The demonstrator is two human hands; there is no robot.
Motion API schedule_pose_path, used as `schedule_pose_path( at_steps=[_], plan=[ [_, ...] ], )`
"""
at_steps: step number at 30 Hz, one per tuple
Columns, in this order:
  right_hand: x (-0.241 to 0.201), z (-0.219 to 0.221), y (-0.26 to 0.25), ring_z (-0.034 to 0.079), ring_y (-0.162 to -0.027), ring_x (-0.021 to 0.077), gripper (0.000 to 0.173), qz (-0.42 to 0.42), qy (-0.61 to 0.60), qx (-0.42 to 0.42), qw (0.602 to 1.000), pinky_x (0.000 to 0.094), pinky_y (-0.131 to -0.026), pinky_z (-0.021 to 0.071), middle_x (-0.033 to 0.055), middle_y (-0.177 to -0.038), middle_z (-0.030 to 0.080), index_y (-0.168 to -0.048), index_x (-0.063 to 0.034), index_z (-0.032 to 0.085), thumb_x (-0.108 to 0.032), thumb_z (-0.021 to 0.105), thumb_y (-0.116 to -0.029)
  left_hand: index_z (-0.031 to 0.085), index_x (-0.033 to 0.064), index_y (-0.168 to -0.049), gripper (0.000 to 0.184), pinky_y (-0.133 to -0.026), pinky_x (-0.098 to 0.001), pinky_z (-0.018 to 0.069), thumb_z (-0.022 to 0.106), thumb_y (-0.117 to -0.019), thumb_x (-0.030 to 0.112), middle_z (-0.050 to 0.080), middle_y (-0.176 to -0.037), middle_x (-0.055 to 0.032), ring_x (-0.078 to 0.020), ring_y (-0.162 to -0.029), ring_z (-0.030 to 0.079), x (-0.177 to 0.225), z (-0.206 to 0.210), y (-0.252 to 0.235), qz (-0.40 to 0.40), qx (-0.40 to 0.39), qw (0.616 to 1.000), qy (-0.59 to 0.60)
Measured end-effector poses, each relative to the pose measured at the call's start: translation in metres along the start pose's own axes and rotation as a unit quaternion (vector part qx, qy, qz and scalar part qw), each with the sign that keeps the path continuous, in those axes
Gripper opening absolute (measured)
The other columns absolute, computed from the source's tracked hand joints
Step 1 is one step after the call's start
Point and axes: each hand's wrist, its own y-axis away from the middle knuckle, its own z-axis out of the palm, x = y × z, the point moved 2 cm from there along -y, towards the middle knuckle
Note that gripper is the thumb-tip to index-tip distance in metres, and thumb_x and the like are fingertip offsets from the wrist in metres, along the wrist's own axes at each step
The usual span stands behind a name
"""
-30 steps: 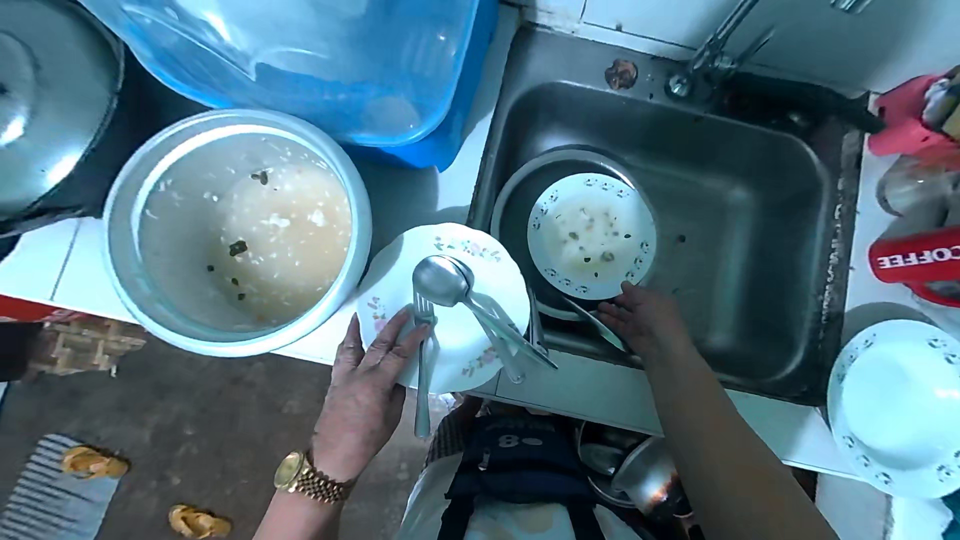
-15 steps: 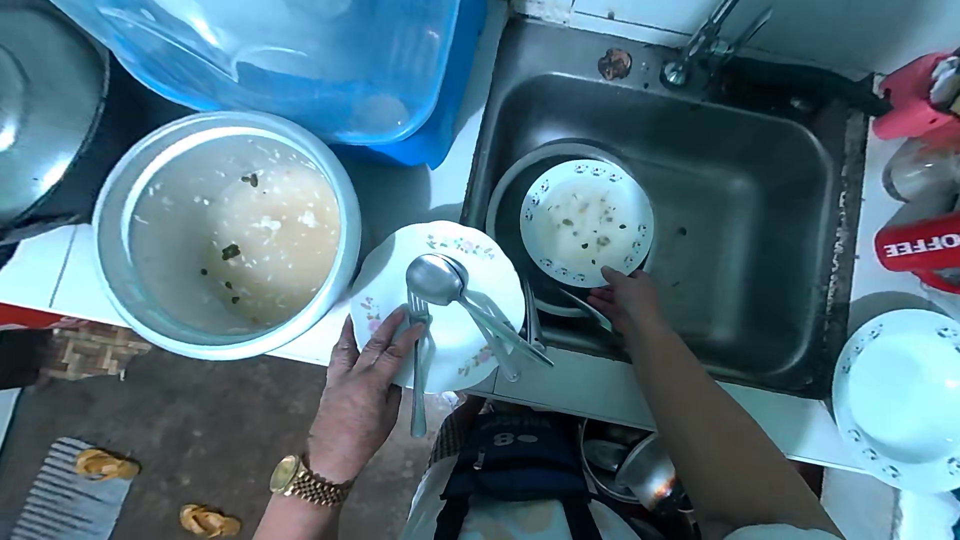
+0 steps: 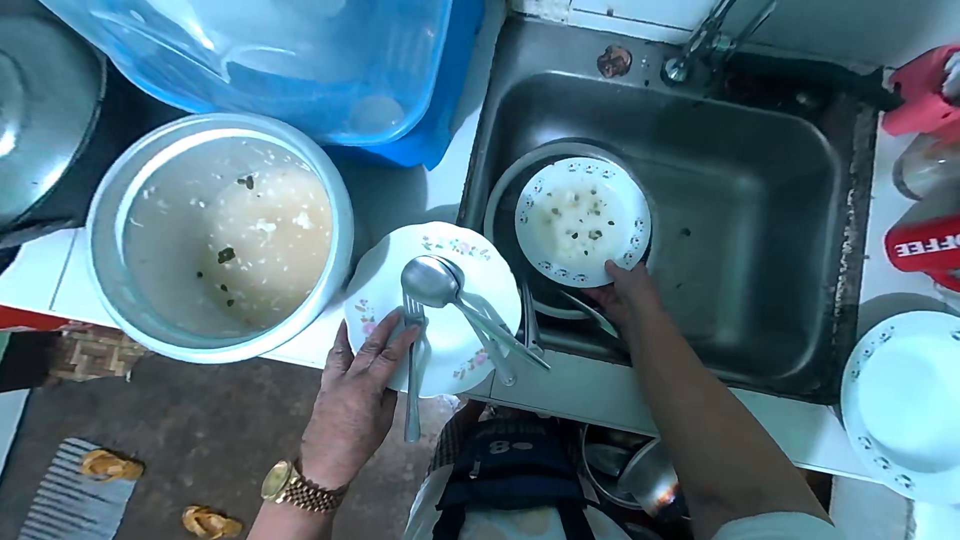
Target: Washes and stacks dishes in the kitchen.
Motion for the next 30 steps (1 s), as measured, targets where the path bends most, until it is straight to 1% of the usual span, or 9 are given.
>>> schedule_pose_path(
  at_steps=[3,8,11,15,17,20,25,28,30],
  plan=[
    [0.000,-0.002,0.003,0.072,-0.094,0.0362,0.050,-0.016,-0.034,-0.017,0.999,0.0503,-0.074,0.0634,0.0242,-0.127,0.059,-0.152,-0.0137,0.028,-0.012,0.051,-0.1075,0.060,0.0266,-0.144,0.067,-0.112,-0.0698,0.0338,0.053,-0.0845,-0.002,0.048,-0.157,-0.0063,-0.0518,-0.145,0.035,0.001,0.002,0.000,0.000,0.006,1.000,0.005],
    [-0.002,-0.002,0.011,0.071,-0.094,0.0347,0.046,-0.017,-0.057,-0.019,0.998,0.0487,-0.073,0.0631,0.0221,-0.126,0.059,-0.150,-0.0146,0.031,-0.014,0.051,-0.1081,0.059,0.0277,-0.145,0.068,-0.113,-0.0696,0.0338,0.054,-0.0848,-0.003,0.049,-0.157,-0.0053,-0.0520,-0.145,0.035,0.000,0.003,0.001,-0.006,0.005,1.000,0.013],
    [-0.002,-0.001,0.014,0.070,-0.092,0.0347,0.047,-0.022,-0.075,-0.013,0.997,0.0491,-0.072,0.0624,0.0214,-0.125,0.058,-0.150,-0.0163,0.032,-0.015,0.052,-0.1075,0.059,0.0281,-0.145,0.071,-0.113,-0.0703,0.0336,0.055,-0.0826,-0.007,0.049,-0.157,-0.0053,-0.0523,-0.145,0.035,-0.002,0.004,0.001,-0.004,0.006,1.000,0.020],
    [-0.004,-0.002,0.014,0.071,-0.090,0.0339,0.044,-0.029,-0.087,-0.006,0.996,0.0475,-0.070,0.0625,0.0220,-0.122,0.059,-0.148,-0.0137,0.035,-0.014,0.052,-0.1074,0.058,0.0293,-0.145,0.076,-0.113,-0.0698,0.0336,0.056,-0.0798,-0.008,0.047,-0.158,-0.0035,-0.0523,-0.146,0.033,-0.003,0.004,0.001,-0.002,0.000,1.000,0.020],
    [-0.006,0.000,0.015,0.071,-0.090,0.0343,0.043,-0.039,-0.095,-0.011,0.995,0.0475,-0.070,0.0627,0.0220,-0.122,0.059,-0.147,-0.0131,0.035,-0.014,0.051,-0.1077,0.058,0.0292,-0.145,0.077,-0.114,-0.0699,0.0318,0.056,-0.0790,-0.009,0.048,-0.157,-0.0037,-0.0513,-0.146,0.034,-0.003,0.005,0.001,0.001,0.001,1.000,0.025],
    [-0.010,0.001,0.022,0.071,-0.087,0.0315,0.040,-0.060,-0.100,-0.019,0.993,0.0453,-0.069,0.0630,0.0197,-0.117,0.061,-0.146,-0.0133,0.038,-0.013,0.050,-0.1078,0.057,0.0299,-0.146,0.077,-0.115,-0.0697,0.0307,0.057,-0.0781,-0.008,0.048,-0.157,-0.0033,-0.0494,-0.146,0.035,-0.004,0.005,0.000,0.003,0.004,1.000,0.031],
    [-0.035,-0.005,0.056,0.072,-0.076,0.0257,0.032,-0.103,-0.060,-0.023,0.993,0.0404,-0.062,0.0637,0.0152,-0.104,0.065,-0.138,-0.0099,0.043,-0.013,0.051,-0.1076,0.057,0.0309,-0.145,0.076,-0.112,-0.0708,0.0332,0.057,-0.0791,-0.007,0.049,-0.157,-0.0023,-0.0516,-0.144,0.036,-0.004,0.006,0.001,-0.001,0.007,0.999,0.032],
    [-0.057,-0.011,0.082,0.072,-0.076,0.0242,0.028,-0.118,-0.023,-0.027,0.992,0.0392,-0.062,0.0635,0.0141,-0.101,0.066,-0.135,-0.0094,0.045,-0.012,0.050,-0.1076,0.058,0.0293,-0.145,0.075,-0.111,-0.0709,0.0347,0.057,-0.0797,-0.008,0.049,-0.156,-0.0039,-0.0526,-0.144,0.036,-0.002,0.005,0.000,0.000,0.010,0.999,0.032],
    [-0.069,-0.015,0.100,0.073,-0.077,0.0253,0.027,-0.125,-0.013,-0.031,0.992,0.0409,-0.065,0.0643,0.0144,-0.101,0.067,-0.134,-0.0091,0.047,-0.012,0.050,-0.1074,0.059,0.0285,-0.144,0.075,-0.111,-0.0711,0.0339,0.057,-0.0785,-0.008,0.050,-0.156,-0.0057,-0.0533,-0.144,0.036,-0.002,0.005,0.000,0.004,0.017,0.999,0.035]
  ],
)
